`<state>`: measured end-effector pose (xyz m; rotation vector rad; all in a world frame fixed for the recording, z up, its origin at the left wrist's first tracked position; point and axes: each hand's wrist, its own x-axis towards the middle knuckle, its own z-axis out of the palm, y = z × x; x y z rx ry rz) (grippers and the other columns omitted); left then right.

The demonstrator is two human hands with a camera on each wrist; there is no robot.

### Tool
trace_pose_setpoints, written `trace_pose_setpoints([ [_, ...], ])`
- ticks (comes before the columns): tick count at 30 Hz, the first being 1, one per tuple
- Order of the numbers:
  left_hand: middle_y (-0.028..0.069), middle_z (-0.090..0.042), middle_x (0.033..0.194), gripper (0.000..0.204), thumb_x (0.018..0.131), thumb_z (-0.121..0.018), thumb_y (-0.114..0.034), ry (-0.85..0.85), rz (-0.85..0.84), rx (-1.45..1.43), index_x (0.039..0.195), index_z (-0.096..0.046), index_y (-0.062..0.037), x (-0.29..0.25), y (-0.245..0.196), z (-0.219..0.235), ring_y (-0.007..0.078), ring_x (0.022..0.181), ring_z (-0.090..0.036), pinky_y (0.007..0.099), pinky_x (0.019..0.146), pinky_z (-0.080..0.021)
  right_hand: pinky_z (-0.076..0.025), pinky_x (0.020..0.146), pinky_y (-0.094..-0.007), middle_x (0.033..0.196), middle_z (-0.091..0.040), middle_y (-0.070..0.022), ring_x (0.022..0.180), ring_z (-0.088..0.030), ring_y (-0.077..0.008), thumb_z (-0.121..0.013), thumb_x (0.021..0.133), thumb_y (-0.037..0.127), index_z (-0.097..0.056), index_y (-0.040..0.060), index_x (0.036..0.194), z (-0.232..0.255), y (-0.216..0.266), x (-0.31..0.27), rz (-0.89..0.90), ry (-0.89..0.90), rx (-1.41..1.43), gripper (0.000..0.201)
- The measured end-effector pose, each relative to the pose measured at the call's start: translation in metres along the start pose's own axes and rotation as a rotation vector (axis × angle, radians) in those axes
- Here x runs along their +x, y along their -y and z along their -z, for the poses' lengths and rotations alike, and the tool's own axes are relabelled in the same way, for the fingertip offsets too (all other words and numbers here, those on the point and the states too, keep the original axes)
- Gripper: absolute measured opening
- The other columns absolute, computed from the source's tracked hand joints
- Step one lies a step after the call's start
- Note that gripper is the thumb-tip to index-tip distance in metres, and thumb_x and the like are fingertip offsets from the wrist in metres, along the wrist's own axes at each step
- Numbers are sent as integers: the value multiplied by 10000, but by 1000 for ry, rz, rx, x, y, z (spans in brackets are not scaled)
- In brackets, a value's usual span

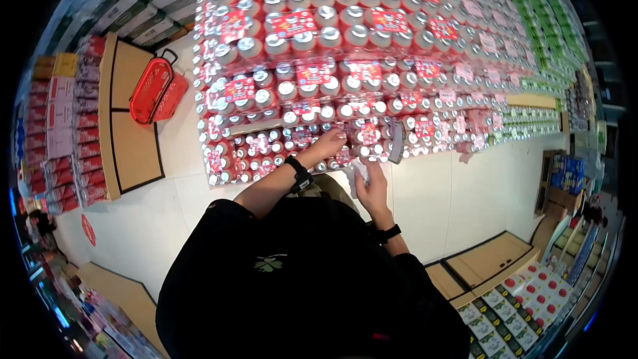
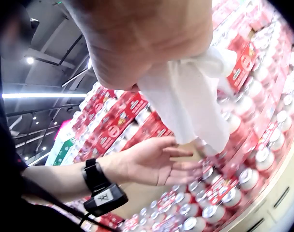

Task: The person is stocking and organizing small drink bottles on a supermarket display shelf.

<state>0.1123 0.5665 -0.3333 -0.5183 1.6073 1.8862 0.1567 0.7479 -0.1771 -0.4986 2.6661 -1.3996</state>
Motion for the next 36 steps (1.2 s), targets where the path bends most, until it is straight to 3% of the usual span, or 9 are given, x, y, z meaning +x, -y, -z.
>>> trace_pose_setpoints([
  [2, 83, -647, 936, 475, 932, -585, -201, -17, -130, -163, 1329, -417, -4, -7, 23, 12, 133, 782, -611, 269, 593, -486, -476, 844, -375, 1056, -595, -208, 960, -590, -365, -590, 857, 44, -555, -4, 1162, -18, 3, 2, 9, 89, 36, 311],
  [6, 104, -662, 996, 404, 914, -597, -231, -92, -176, 22, 1233, -525, 7, -90, 6, 40, 165, 863, -614, 300, 741, -492, -474, 704, -400, 894, -592, -223, 824, -599, -365, -584, 896, 157, -544, -21, 1011, -54, 6, 10, 42, 401, -17, 216],
  [13, 128, -667, 849, 207, 850, -645, -173, -821, -311, 243, 986, -643, -16, -212, 29, 123, 226, 751, -667, 325, 677, -525, -483, 730, -443, 930, -628, -251, 879, -618, -401, -593, 879, 296, -553, -6, 1148, -126, 49, 33, 118, 691, -15, 407],
  [17, 197, -547, 1132, 768, 697, -781, -425, -1274, -190, 770, 1247, -474, 16, -267, 36, 169, 334, 1042, -570, 402, 851, -487, -492, 749, -453, 963, -636, -245, 893, -621, -390, -594, 873, 299, -554, 10, 1178, -175, 65, 29, 146, 745, -73, 422],
  [19, 243, -517, 1210, 1202, 574, -814, -581, -1167, -107, 639, 1422, -227, 37, -257, 66, 193, 392, 1117, -531, 443, 913, -453, -490, 778, -461, 1009, -623, -242, 930, -608, -390, -587, 862, 284, -550, 21, 1163, -193, 77, 27, 87, 774, -108, 402],
  [22, 260, -610, 1098, 1061, 577, -822, -546, -940, 109, 376, 1323, -339, 32, -255, 55, 192, 397, 1007, -610, 447, 839, -490, -490, 768, -466, 1002, -627, -247, 907, -618, -392, -577, 873, 288, -545, 24, 1160, -205, 96, 18, 52, 769, -89, 392],
  [23, 246, -644, 1009, 985, 587, -818, -528, -1002, -62, 427, 1272, -375, 24, -252, 58, 189, 390, 939, -639, 445, 782, -510, -490, 768, -466, 1002, -627, -247, 907, -618, -392, -577, 873, 288, -545, 24, 1160, -207, 97, 14, 39, 755, -86, 392],
  [28, 257, -638, 1053, 1064, 617, -743, -614, -646, 18, 521, 1345, -339, 49, -235, 51, 148, 392, 962, -639, 430, 784, -522, -496, 781, -435, 1014, -640, -237, 921, -634, -385, -576, 888, 305, -535, 24, 1216, -192, 55, 1, -174, 639, -48, 434],
  [36, 242, -612, 1109, 800, 790, -681, -528, -460, -240, 377, 1232, -376, 65, -93, 19, 49, 352, 1004, -630, 412, 841, -486, -503, 689, -437, 848, -653, -230, 763, -653, -378, -577, 881, 283, -541, 33, 1203, -85, -5, 5, -354, 387, -144, 410],
])
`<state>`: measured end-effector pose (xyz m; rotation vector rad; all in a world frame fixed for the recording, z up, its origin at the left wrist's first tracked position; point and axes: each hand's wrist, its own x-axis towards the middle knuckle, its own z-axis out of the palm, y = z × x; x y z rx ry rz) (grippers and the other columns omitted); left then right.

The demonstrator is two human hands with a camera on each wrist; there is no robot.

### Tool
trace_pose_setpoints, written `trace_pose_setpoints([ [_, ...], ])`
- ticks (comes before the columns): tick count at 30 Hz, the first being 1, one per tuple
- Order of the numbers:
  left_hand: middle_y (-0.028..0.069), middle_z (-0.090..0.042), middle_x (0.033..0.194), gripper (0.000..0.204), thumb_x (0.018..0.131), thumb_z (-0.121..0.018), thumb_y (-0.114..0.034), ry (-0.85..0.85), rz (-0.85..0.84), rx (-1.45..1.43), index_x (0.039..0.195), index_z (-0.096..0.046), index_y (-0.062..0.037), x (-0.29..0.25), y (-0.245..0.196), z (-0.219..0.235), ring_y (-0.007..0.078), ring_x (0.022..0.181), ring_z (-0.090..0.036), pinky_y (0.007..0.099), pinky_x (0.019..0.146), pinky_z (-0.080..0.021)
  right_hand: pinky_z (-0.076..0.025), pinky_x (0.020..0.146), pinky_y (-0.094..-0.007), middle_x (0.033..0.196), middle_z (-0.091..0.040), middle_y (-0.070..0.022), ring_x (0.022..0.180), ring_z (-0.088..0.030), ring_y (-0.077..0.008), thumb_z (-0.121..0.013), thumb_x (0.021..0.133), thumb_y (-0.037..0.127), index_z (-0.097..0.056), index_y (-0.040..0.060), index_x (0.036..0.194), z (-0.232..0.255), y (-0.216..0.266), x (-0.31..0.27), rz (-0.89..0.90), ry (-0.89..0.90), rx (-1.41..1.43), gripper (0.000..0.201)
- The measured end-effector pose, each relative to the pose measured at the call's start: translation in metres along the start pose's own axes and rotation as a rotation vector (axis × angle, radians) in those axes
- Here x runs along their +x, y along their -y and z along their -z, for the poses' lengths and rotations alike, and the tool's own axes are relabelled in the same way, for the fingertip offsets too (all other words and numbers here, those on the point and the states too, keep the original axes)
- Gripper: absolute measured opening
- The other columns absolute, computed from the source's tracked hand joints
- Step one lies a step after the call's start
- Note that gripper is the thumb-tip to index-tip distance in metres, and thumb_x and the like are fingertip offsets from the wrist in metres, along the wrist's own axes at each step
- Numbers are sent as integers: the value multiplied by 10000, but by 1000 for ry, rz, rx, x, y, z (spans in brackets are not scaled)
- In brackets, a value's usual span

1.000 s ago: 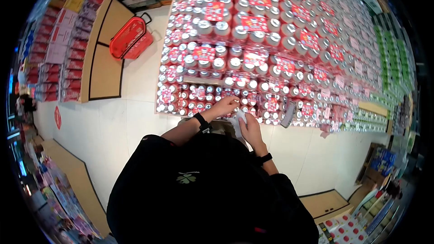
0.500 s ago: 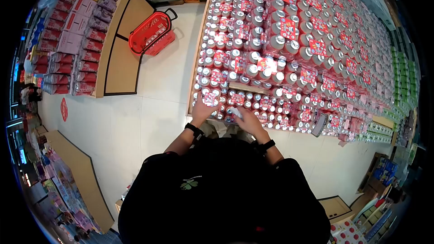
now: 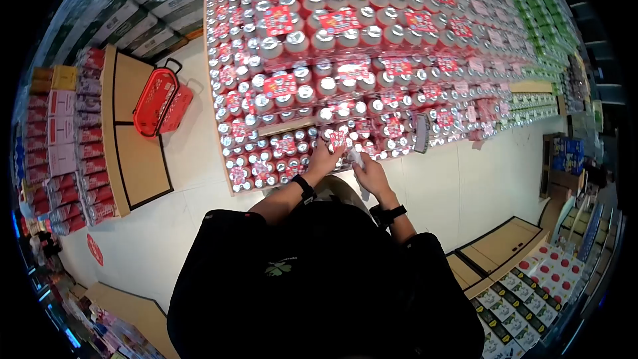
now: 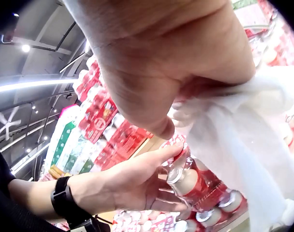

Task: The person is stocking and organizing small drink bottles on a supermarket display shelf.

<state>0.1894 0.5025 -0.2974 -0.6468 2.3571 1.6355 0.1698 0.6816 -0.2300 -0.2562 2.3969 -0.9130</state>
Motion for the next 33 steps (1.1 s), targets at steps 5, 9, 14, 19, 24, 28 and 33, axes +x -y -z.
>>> trace_pose_setpoints([
  [5, 319, -592, 1115, 864, 828, -586, -572, 139, 58, 187, 1286, -339, 117, 44, -42, -55, 434, 1039, -595, 469, 855, -482, -503, 692, -445, 833, -664, -227, 763, -658, -377, -570, 887, 305, -525, 41, 1208, 36, -39, -14, -126, -92, 67, 418],
  [9, 332, -550, 1204, 983, 831, -563, -588, 197, 127, 146, 1382, -224, 153, 52, -35, -63, 418, 1099, -577, 429, 909, -474, -508, 720, -436, 863, -662, -237, 802, -663, -372, -577, 883, 315, -511, 51, 1259, 37, -44, -10, -143, -64, 192, 464],
  [14, 164, -643, 1017, 667, 912, -550, -467, 254, 272, -178, 1259, -438, 91, 63, -7, -50, 225, 877, -627, 352, 737, -493, -502, 733, -427, 898, -657, -235, 838, -656, -367, -609, 867, 318, -520, -15, 1148, 19, -35, 5, -63, 70, 125, 444],
  [19, 35, -620, 904, 533, 950, -490, -473, 390, 242, -441, 1204, -548, -7, 35, 25, 5, 135, 764, -569, 278, 625, -450, -485, 681, -405, 831, -618, -204, 760, -627, -328, -654, 834, 291, -516, -23, 1110, -14, 4, 17, 171, 210, 99, 440],
  [24, 23, -606, 979, 576, 947, -457, -545, 346, 244, -442, 1234, -572, -59, -49, 19, 104, 94, 818, -540, 240, 700, -457, -479, 738, -389, 934, -631, -204, 853, -634, -310, -564, 910, 232, -525, 1, 1135, -65, 65, 21, 279, 239, 274, 325],
  [28, -39, -579, 873, 397, 891, -659, -329, 343, 103, -363, 1152, -590, -38, -100, 56, 177, 35, 761, -479, 211, 635, -405, -444, 777, -304, 920, -589, -88, 871, -541, -138, -503, 976, 232, -537, -12, 1082, -139, 106, 27, 270, 330, 501, 267],
  [33, -43, -526, 738, 269, 829, -714, -208, 50, 132, -584, 1014, -638, -29, -141, 131, 285, 60, 684, -500, 205, 631, -431, -422, 830, -253, 985, -580, -12, 908, -507, -92, -475, 998, 201, -549, -8, 1126, -230, 203, 25, 331, 339, 446, 256],
])
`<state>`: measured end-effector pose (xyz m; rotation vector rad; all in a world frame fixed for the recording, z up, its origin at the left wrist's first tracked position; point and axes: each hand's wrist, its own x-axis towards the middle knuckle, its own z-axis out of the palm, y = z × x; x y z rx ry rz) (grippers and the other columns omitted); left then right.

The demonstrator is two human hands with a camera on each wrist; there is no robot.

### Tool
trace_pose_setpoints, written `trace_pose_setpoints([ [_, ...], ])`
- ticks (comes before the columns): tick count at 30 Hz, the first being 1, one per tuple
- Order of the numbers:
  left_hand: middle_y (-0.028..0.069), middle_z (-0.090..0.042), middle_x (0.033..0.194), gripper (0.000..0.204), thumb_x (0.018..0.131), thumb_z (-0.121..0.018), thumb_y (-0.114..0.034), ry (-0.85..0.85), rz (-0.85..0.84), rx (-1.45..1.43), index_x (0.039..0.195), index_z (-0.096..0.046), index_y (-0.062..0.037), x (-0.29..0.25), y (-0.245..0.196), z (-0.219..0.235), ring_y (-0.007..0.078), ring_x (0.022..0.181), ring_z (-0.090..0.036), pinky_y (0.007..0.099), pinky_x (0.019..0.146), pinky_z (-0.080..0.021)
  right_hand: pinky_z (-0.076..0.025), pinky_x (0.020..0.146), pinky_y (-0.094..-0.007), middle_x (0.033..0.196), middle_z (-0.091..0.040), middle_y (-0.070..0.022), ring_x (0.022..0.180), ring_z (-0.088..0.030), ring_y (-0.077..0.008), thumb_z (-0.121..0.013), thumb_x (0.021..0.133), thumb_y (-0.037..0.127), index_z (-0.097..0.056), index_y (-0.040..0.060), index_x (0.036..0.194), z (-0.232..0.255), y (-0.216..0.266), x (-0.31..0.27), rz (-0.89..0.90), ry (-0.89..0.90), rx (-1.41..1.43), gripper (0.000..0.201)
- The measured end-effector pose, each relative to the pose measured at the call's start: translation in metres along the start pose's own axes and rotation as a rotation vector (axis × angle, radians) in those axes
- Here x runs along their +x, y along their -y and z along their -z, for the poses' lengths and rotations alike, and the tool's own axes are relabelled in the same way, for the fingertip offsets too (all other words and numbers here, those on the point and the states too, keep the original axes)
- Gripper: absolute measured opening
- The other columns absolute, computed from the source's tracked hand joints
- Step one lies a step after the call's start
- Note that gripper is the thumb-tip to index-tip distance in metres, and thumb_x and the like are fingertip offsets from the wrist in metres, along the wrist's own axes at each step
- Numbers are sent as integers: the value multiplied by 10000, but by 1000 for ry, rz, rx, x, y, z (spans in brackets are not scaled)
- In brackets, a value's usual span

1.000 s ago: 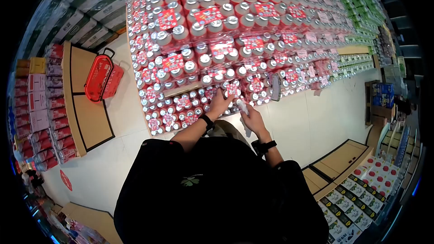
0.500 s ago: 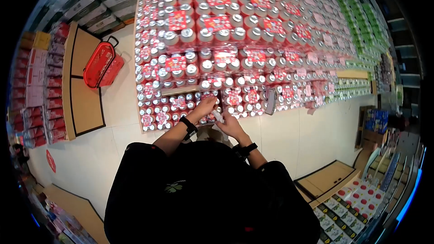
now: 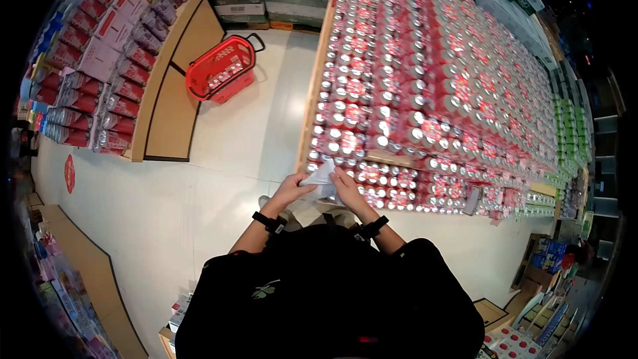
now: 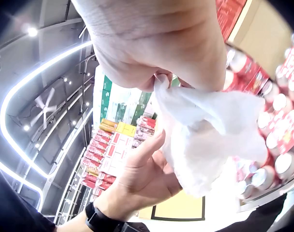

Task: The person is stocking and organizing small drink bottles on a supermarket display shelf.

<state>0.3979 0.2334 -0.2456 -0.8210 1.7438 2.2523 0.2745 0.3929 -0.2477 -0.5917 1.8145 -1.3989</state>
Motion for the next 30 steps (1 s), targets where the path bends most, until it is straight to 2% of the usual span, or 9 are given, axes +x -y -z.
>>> trace_pose_setpoints([
  [4, -38, -521, 734, 178, 825, -697, -156, -51, -2, -14, 819, -543, -66, -48, 12, 111, 48, 687, -484, 216, 613, -396, -463, 747, -243, 915, -578, 11, 874, -541, -60, -496, 989, 196, -599, 36, 1065, -90, -1, 24, -210, 139, 130, 205],
  [9, -5, -543, 838, 251, 818, -709, -127, -73, -115, -122, 955, -512, -54, -90, -9, 193, 63, 767, -501, 226, 663, -425, -475, 859, -266, 1043, -621, -24, 964, -591, -128, -501, 979, 206, -556, 35, 1174, -167, 26, 61, -251, 297, 507, 265],
  [10, 2, -548, 862, 264, 822, -710, -133, -90, -145, -126, 970, -507, -52, -92, -17, 206, 70, 796, -509, 232, 688, -437, -474, 907, -302, 1148, -614, -60, 1038, -597, -176, -488, 980, 220, -514, 30, 1245, -175, 60, 70, -369, 357, 773, 327],
  [11, 8, -553, 885, 277, 825, -710, -138, -108, -176, -129, 985, -502, -50, -96, -26, 219, 76, 824, -516, 238, 714, -450, -474, 936, -332, 1241, -578, -88, 1099, -588, -222, -450, 989, 236, -488, 36, 1289, -177, 32, 90, -346, 830, 1468, 363],
  [14, 21, -565, 957, 323, 839, -701, -149, -79, -171, -205, 1054, -483, -46, -100, -64, 247, 86, 892, -529, 242, 781, -455, -504, 917, -341, 1246, -579, -103, 1084, -608, -237, -435, 992, 245, -483, 28, 1294, -204, 74, 107, -468, 666, 1465, 375],
  [16, 38, -566, 1004, 377, 843, -698, -163, -47, -189, -182, 1113, -466, -40, -90, -85, 264, 104, 948, -530, 255, 828, -448, -507, 930, -381, 1191, -605, -104, 992, -651, -234, -404, 1007, 311, -472, 27, 1292, -232, 94, 131, -581, 430, 1004, 408],
  [20, 77, -575, 1031, 445, 824, -715, -183, -62, -144, 110, 1142, -449, -22, -39, -107, 310, 152, 978, -547, 280, 870, -448, -529, 908, -356, 1205, -599, -101, 1059, -624, -224, -456, 989, 350, -489, 23, 1284, -257, 114, 193, -559, 473, 754, 441],
  [26, 74, -564, 1070, 538, 834, -719, -247, -270, -338, 635, 1255, -452, -44, 48, -127, 388, 161, 995, -555, 298, 861, -459, -519, 904, -381, 1198, -605, -83, 1051, -621, -221, -422, 998, 382, -505, 60, 1280, -267, 96, 295, -649, 615, 1121, 436],
  [30, 64, -588, 1046, 448, 864, -686, -302, -295, -149, 206, 1201, -526, -54, 127, -123, 469, 149, 925, -580, 286, 800, -482, -492, 927, -406, 1196, -605, -85, 1081, -601, -240, -399, 996, 411, -510, 52, 1266, -257, 103, 364, -698, 634, 1220, 463],
])
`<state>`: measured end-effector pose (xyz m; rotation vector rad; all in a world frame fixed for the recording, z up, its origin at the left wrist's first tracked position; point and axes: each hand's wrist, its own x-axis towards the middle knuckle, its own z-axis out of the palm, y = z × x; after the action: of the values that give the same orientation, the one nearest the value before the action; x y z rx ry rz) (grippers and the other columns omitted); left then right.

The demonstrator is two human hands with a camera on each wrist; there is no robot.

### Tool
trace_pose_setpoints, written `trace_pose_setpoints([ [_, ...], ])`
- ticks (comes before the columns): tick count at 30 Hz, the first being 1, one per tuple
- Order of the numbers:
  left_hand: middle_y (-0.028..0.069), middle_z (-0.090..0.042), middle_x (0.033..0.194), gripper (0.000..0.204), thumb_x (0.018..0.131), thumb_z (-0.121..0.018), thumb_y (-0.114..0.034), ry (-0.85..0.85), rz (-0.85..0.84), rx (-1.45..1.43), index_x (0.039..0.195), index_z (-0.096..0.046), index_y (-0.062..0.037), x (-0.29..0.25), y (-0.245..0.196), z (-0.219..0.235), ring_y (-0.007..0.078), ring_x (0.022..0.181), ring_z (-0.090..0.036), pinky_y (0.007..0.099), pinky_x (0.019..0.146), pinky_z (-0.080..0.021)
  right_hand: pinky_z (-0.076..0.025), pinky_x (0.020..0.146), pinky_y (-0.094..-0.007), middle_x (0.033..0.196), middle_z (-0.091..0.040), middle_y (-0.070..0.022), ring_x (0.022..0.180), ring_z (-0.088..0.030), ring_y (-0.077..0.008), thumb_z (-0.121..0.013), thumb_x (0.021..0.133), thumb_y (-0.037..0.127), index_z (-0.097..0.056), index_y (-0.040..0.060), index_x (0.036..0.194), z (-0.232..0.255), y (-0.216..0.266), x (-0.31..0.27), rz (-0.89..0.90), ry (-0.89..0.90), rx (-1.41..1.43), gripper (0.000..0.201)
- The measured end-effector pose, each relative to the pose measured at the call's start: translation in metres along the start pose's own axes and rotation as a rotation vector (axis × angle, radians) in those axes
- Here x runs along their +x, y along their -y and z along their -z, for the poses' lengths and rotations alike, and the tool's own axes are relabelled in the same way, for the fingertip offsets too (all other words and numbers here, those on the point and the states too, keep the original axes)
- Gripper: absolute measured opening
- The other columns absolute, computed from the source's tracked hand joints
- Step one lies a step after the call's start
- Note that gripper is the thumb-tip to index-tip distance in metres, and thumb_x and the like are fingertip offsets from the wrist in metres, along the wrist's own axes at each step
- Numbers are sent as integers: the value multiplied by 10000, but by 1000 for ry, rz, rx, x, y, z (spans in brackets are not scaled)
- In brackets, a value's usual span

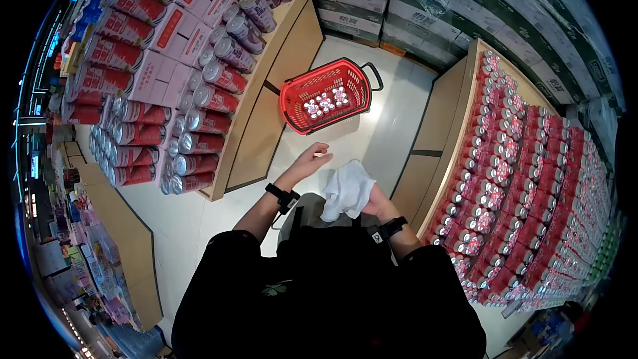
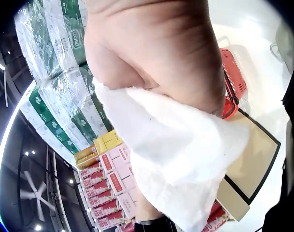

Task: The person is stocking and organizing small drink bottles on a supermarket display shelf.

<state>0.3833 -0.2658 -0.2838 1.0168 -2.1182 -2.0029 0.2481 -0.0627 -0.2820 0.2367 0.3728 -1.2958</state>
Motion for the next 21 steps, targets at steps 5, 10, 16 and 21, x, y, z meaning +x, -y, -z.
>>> trace_pose_setpoints([
  [5, 90, -660, 934, 378, 850, -672, -277, -174, 317, 157, 1109, -601, -10, 118, 104, 80, 180, 858, -620, 307, 781, -497, -496, 932, -405, 1250, -580, -94, 1105, -592, -242, -386, 997, 422, -487, 48, 1298, -21, 57, 28, 122, -104, 28, 490],
  [10, 160, -683, 990, 396, 766, -638, -238, -164, 578, 296, 1069, -618, 17, 240, 194, 109, 248, 958, -655, 328, 830, -501, -489, 957, -411, 1291, -547, -111, 1121, -580, -259, -367, 1001, 447, -428, 34, 1348, 59, 63, 48, 180, -439, 45, 543],
  [16, 290, -600, 1149, 592, 756, -640, -315, -379, 687, 449, 1218, -503, 29, 355, 344, 120, 379, 1076, -597, 426, 925, -477, -457, 993, -479, 1352, -492, -166, 1188, -532, -346, -381, 979, 471, -358, 41, 1406, 110, 61, 105, 217, -480, 227, 606],
  [21, 261, -589, 1176, 823, 777, -686, -412, -486, 590, 110, 1400, -311, -28, 419, 471, 113, 398, 1122, -566, 419, 938, -468, -403, 1027, -532, 1445, -376, -183, 1251, -464, -378, -443, 931, 535, -277, 96, 1460, 171, 0, 108, 109, -693, -21, 707],
])
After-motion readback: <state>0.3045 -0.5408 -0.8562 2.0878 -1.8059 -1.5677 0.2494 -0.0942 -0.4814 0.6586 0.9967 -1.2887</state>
